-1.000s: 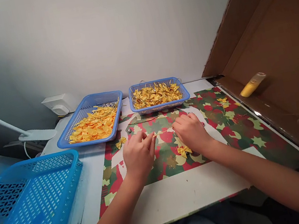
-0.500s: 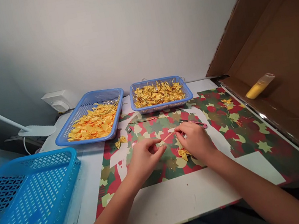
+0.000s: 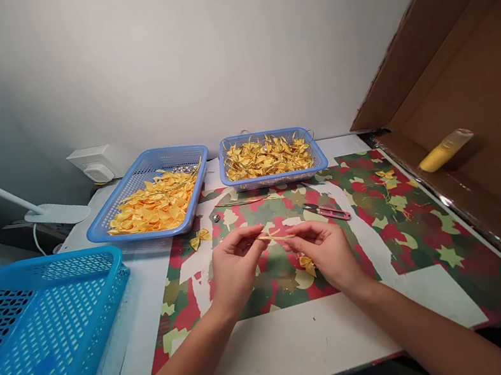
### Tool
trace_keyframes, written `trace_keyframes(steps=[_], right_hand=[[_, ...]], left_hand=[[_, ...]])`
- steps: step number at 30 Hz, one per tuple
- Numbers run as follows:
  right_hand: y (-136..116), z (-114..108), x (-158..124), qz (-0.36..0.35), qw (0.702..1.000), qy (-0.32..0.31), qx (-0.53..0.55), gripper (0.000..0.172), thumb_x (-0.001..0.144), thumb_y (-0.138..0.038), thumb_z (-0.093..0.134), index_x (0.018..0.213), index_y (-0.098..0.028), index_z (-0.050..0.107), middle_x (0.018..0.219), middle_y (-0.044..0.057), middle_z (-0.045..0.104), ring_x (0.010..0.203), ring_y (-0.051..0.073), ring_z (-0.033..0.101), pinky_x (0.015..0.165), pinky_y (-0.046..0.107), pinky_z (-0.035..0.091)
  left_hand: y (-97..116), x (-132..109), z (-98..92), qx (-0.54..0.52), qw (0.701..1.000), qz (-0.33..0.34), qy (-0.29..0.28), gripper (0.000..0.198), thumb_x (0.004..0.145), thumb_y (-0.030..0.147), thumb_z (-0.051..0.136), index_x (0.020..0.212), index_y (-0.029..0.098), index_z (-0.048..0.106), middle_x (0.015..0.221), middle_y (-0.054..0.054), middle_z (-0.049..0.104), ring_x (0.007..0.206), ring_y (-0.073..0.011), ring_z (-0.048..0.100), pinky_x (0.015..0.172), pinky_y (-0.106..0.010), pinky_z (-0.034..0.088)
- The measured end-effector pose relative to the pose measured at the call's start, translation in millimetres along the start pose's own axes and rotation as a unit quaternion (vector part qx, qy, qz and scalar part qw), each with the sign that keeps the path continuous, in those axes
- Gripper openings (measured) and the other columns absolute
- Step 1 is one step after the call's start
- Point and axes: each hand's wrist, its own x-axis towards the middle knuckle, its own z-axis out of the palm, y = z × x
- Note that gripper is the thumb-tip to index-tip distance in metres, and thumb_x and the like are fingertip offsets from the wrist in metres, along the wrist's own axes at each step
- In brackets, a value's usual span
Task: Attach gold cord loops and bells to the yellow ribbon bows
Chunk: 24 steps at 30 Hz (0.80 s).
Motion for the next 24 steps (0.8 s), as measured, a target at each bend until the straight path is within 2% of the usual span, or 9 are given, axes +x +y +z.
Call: trace_keyframes(steps=[4, 7, 9, 12, 16, 19, 22, 24], right_hand=[[0, 3, -2, 0.059, 0.993, 0.003, 0.102, 0.026, 0.064, -0.041, 0.084, 0.077, -0.02, 0.076, 0.084, 0.005, 0.076, 0.074, 0.018, 0.071, 0.062, 0.027, 0.055], [-3, 3, -2, 0.072, 0.986, 0.011, 0.148, 0.024, 0.058, -0.038, 0.088, 0.07, -0.02, 0.076, 0.1, 0.006, 0.075, 0.084, 0.017, 0.069, 0.067, 0.024, 0.056], [-4, 3, -2, 0.091, 0.981, 0.007, 0.172, 0.023, 0.056, -0.037, 0.089, 0.068, -0.021, 0.077, 0.104, 0.005, 0.074, 0.087, 0.017, 0.069, 0.071, 0.025, 0.057], [-2, 4, -3, 0.127, 0.974, -0.005, 0.19, 0.023, 0.057, -0.036, 0.089, 0.07, -0.021, 0.078, 0.089, 0.004, 0.076, 0.082, 0.015, 0.069, 0.072, 0.025, 0.057], [0, 5, -3, 0.11, 0.975, -0.001, 0.191, 0.021, 0.057, -0.036, 0.089, 0.069, -0.022, 0.077, 0.072, 0.001, 0.074, 0.074, 0.015, 0.069, 0.074, 0.028, 0.058], [1, 5, -4, 0.096, 0.979, 0.009, 0.181, 0.022, 0.057, -0.036, 0.089, 0.069, -0.022, 0.077, 0.069, 0.002, 0.074, 0.072, 0.016, 0.069, 0.072, 0.03, 0.058], [0, 6, -4, 0.091, 0.983, 0.032, 0.154, 0.024, 0.056, -0.037, 0.089, 0.069, -0.021, 0.077, 0.071, 0.003, 0.075, 0.069, 0.017, 0.067, 0.061, 0.028, 0.055], [0, 7, -5, 0.081, 0.987, 0.044, 0.134, 0.024, 0.055, -0.038, 0.089, 0.069, -0.022, 0.077, 0.071, 0.003, 0.075, 0.066, 0.016, 0.065, 0.056, 0.027, 0.052]], left_hand=[[-4, -7, 4.3, -0.006, 0.998, 0.068, 0.002, 0.011, 0.073, 0.02, 0.074, 0.083, 0.017, 0.073, 0.078, -0.003, 0.071, 0.065, -0.0122, 0.066, 0.055, -0.02, 0.056], [-6, -10, 4.1, 0.026, 0.99, 0.138, -0.007, 0.009, 0.077, 0.016, 0.071, 0.085, 0.017, 0.072, 0.079, -0.003, 0.07, 0.069, -0.0132, 0.067, 0.06, -0.022, 0.058], [-7, -11, 3.1, 0.059, 0.98, 0.188, -0.01, 0.008, 0.079, 0.014, 0.069, 0.086, 0.018, 0.071, 0.079, -0.004, 0.071, 0.071, -0.0141, 0.067, 0.061, -0.024, 0.058], [-8, -11, 1.4, 0.114, 0.956, 0.27, -0.016, 0.01, 0.081, 0.011, 0.066, 0.086, 0.019, 0.07, 0.076, -0.002, 0.071, 0.069, -0.0135, 0.066, 0.062, -0.025, 0.057], [-7, -11, 0.8, 0.17, 0.919, 0.356, -0.022, 0.015, 0.082, 0.007, 0.065, 0.087, 0.021, 0.068, 0.074, 0.0, 0.071, 0.068, -0.0119, 0.065, 0.062, -0.024, 0.054], [-6, -12, 2.4, 0.186, 0.913, 0.362, -0.019, 0.012, 0.083, 0.01, 0.066, 0.088, 0.02, 0.067, 0.077, -0.001, 0.07, 0.069, -0.0125, 0.064, 0.062, -0.024, 0.054], [-5, -13, 5.1, 0.212, 0.93, 0.3, -0.03, 0.004, 0.086, 0.018, 0.065, 0.083, 0.018, 0.066, 0.076, -0.002, 0.068, 0.068, -0.0132, 0.063, 0.061, -0.025, 0.051], [-4, -13, 6.8, 0.228, 0.937, 0.259, -0.055, 0.014, 0.089, 0.021, 0.061, 0.076, 0.018, 0.064, 0.07, -0.001, 0.065, 0.064, -0.0126, 0.059, 0.057, -0.024, 0.048]])
